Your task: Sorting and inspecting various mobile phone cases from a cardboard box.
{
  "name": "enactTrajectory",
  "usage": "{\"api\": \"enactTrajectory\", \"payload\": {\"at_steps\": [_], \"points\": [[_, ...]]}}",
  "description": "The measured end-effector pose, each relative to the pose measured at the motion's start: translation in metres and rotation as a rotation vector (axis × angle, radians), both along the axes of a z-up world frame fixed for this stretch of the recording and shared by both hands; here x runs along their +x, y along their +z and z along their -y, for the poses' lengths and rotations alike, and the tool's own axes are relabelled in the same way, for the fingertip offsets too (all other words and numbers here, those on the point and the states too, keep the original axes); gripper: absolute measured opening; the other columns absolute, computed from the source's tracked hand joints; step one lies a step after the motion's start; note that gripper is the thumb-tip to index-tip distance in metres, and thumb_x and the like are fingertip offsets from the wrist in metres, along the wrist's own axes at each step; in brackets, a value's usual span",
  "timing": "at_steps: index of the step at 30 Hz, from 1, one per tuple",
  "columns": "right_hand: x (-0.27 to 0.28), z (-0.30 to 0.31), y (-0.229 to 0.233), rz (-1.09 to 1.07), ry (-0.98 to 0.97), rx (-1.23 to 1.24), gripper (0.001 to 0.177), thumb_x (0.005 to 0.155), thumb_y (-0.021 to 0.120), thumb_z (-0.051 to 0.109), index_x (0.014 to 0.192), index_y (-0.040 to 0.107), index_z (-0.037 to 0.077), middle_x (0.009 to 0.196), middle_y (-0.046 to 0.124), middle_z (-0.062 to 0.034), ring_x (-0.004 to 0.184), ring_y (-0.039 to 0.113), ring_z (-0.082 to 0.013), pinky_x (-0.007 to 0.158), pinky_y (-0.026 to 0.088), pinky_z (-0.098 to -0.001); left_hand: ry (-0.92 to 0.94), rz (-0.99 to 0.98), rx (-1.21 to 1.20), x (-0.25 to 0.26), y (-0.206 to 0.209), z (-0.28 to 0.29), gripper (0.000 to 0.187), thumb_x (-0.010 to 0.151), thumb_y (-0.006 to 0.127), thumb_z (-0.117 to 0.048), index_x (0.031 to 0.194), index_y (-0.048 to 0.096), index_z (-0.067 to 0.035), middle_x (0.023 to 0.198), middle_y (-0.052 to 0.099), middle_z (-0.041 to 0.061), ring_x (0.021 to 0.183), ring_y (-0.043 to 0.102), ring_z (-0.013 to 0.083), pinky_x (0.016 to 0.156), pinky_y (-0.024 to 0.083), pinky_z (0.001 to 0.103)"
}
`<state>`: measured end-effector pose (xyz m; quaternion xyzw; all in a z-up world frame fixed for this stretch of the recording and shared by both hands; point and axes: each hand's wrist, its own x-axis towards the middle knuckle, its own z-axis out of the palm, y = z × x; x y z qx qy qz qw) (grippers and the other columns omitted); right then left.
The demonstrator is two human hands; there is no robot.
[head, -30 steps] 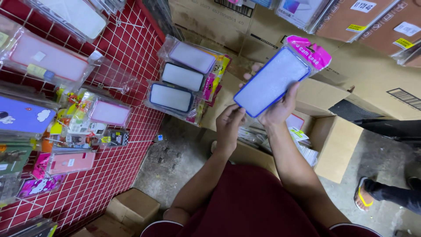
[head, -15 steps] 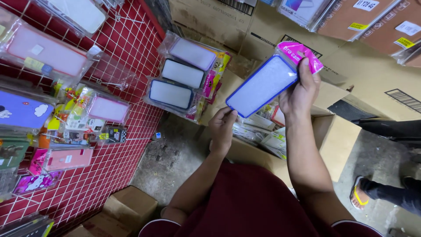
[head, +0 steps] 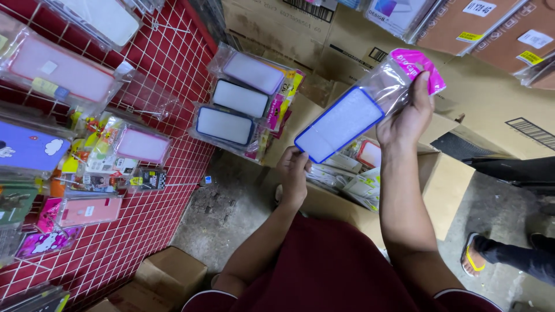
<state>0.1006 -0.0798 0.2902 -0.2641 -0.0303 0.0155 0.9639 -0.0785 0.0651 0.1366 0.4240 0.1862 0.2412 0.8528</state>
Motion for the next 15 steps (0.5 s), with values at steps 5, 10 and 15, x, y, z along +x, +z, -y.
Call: {"api": "enactTrajectory", "payload": {"at_steps": [5, 10, 15], "points": [[-0.013, -0.006, -0.028, -0.117, 0.131, -0.057, 0.033, 0.109, 0.053, 0.022, 0.134, 0.055, -0.001, 0.121, 0.07, -0.0178, 0.109, 0.072, -0.0309, 0.101, 0.061, -0.0474, -0.092, -0.054, 0.023, 0.004, 0.038, -0.009, 0.01, 0.101, 0.062, -0.01, 0.106, 0.063, -0.002, 0.079, 0.059, 0.0, 0.062, 0.051, 0.0063, 0.05, 0.039, 0.024], [-0.024, -0.01, -0.053, -0.229, 0.208, -0.065, 0.035, 0.11, 0.052, 0.019, 0.138, 0.053, -0.002, 0.125, 0.069, -0.0181, 0.116, 0.07, -0.0303, 0.106, 0.059, -0.0453, -0.195, -0.069, 0.202, 0.001, 0.065, -0.022, 0.025, 0.105, 0.065, -0.019, 0.122, 0.061, -0.001, 0.081, 0.061, 0.002, 0.06, 0.051, 0.0059, 0.052, 0.042, 0.023], [-0.014, 0.006, -0.045, -0.173, 0.177, -0.015, 0.036, 0.11, 0.052, 0.024, 0.139, 0.05, 0.002, 0.129, 0.066, -0.019, 0.118, 0.07, -0.0341, 0.106, 0.059, -0.0519, -0.197, -0.22, 0.309, -0.019, 0.063, -0.042, 0.041, 0.095, 0.072, -0.012, 0.131, 0.056, -0.001, 0.094, 0.071, 0.005, 0.068, 0.063, 0.0084, 0.057, 0.052, 0.024]]}}
